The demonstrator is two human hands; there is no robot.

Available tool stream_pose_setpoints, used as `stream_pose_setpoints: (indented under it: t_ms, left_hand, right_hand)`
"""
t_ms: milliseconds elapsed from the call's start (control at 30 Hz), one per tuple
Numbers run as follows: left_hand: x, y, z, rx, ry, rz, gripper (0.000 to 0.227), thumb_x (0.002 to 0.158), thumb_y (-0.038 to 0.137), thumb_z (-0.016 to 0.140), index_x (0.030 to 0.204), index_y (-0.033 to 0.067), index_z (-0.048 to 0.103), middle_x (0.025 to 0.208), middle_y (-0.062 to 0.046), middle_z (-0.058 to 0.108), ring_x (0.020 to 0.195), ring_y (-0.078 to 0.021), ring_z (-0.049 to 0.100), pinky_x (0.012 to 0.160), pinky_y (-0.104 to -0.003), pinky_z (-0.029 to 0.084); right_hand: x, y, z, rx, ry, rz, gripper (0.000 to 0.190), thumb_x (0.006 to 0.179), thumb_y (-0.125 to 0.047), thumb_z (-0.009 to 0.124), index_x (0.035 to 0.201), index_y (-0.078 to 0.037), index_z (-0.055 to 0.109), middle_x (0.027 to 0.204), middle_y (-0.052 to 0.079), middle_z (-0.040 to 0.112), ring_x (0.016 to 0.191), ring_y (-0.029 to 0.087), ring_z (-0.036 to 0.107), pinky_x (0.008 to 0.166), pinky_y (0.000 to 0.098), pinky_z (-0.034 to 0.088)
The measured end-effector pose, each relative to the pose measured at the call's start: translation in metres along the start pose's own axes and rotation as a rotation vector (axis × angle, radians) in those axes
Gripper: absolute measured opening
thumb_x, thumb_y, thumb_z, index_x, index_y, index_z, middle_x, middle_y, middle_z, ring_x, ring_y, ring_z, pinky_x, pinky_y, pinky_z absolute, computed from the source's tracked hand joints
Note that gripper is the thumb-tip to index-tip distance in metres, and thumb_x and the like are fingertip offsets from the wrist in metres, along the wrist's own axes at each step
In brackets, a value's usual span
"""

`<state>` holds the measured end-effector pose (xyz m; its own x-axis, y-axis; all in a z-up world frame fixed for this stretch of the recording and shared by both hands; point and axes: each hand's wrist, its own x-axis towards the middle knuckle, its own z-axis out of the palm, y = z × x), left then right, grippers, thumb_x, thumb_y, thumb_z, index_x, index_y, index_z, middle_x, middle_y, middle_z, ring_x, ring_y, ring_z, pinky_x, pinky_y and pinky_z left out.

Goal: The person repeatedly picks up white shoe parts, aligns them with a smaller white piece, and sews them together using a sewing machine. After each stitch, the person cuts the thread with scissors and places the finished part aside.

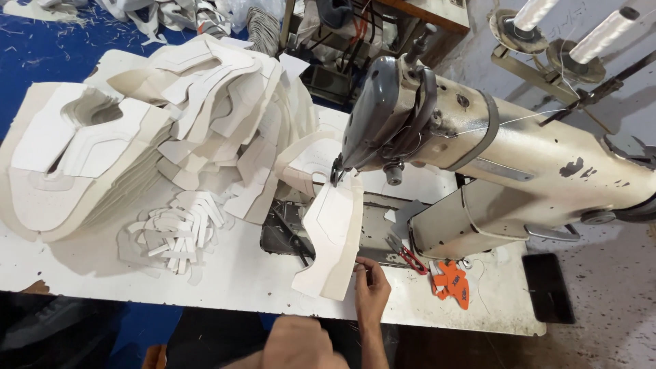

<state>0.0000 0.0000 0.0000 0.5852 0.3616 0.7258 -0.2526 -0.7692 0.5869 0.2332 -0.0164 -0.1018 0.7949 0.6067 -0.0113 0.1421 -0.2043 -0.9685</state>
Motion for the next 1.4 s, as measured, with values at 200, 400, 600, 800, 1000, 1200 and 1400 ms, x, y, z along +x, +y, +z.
stream_pose_setpoints:
  t_ms: [200, 400, 600, 800, 1000, 1200, 1400]
  left_hand:
    - [0.061, -0.024, -0.04, 0.041, 0.055, -0.085, 0.024, 0.082, 0.013, 0.082, 0.069, 0.0063, 0.063, 0.071, -0.008, 0.063, 0.057, -0.0221, 0.062, 0.053, -0.037, 0.05]
    - [0.065, -0.06, -0.055, 0.265, 0.249, -0.358, 0.026, 0.088, 0.006, 0.071, 0.11, 0.002, 0.057, 0.107, -0.017, 0.065, 0.095, -0.0295, 0.068, 0.08, -0.037, 0.057]
    - [0.093, -0.097, -0.056, 0.012, 0.171, -0.813, 0.05, 0.099, 0.023, 0.066, 0.14, 0.0001, 0.052, 0.112, -0.015, 0.071, 0.09, -0.0193, 0.068, 0.078, -0.034, 0.055]
    - [0.133, -0.103, -0.034, -0.148, 0.126, -0.862, 0.048, 0.097, 0.025, 0.063, 0.139, 0.0008, 0.058, 0.088, -0.011, 0.075, 0.067, -0.014, 0.059, 0.063, -0.029, 0.049]
    - [0.114, -0.107, -0.017, -0.366, 0.255, -0.917, 0.041, 0.098, 0.019, 0.061, 0.134, -0.0017, 0.057, 0.089, -0.004, 0.077, 0.056, -0.0053, 0.059, 0.049, -0.022, 0.05]
    - [0.124, -0.103, -0.013, -0.437, 0.31, -0.844, 0.042, 0.101, 0.013, 0.059, 0.141, -0.0014, 0.055, 0.088, -0.005, 0.074, 0.06, -0.003, 0.058, 0.051, -0.021, 0.051]
    - [0.134, -0.113, -0.007, -0.477, 0.374, -0.857, 0.04, 0.101, 0.011, 0.058, 0.138, -0.0037, 0.057, 0.09, -0.005, 0.073, 0.062, -0.0031, 0.059, 0.051, -0.021, 0.051]
  right_hand:
    - [0.004, 0.007, -0.001, -0.051, -0.008, -0.044, 0.02, 0.097, -0.009, 0.062, 0.11, 0.0, 0.074, 0.084, 0.001, 0.073, 0.069, 0.004, 0.057, 0.058, 0.0206, 0.044]
    - [0.003, 0.006, 0.0, 0.032, -0.017, -0.01, 0.017, 0.099, -0.009, 0.065, 0.11, 0.0, 0.074, 0.082, 0.002, 0.067, 0.066, 0.005, 0.051, 0.056, 0.0233, 0.04]
    - [0.007, -0.048, 0.001, 0.263, -0.104, 0.148, 0.03, 0.101, -0.024, 0.058, 0.11, 0.001, 0.072, 0.087, 0.007, 0.069, 0.064, 0.011, 0.054, 0.054, 0.0257, 0.042]
    - [0.017, -0.107, 0.014, 0.273, -0.305, -0.063, 0.045, 0.104, -0.037, 0.048, 0.127, -0.005, 0.069, 0.098, 0.005, 0.075, 0.082, 0.006, 0.068, 0.074, 0.0198, 0.054]
    - [0.025, -0.112, 0.018, 0.233, -0.317, 0.08, 0.034, 0.096, -0.023, 0.07, 0.113, 0.007, 0.071, 0.087, 0.009, 0.076, 0.07, 0.012, 0.068, 0.062, 0.026, 0.053]
    - [0.036, -0.113, 0.018, 0.246, -0.294, 0.045, 0.031, 0.096, -0.02, 0.07, 0.109, 0.007, 0.073, 0.081, 0.011, 0.076, 0.064, 0.011, 0.067, 0.057, 0.0261, 0.053]
    - [0.055, -0.113, 0.021, 0.235, -0.272, 0.026, 0.028, 0.095, -0.017, 0.07, 0.111, 0.006, 0.073, 0.083, 0.009, 0.076, 0.064, 0.009, 0.067, 0.056, 0.0245, 0.054]
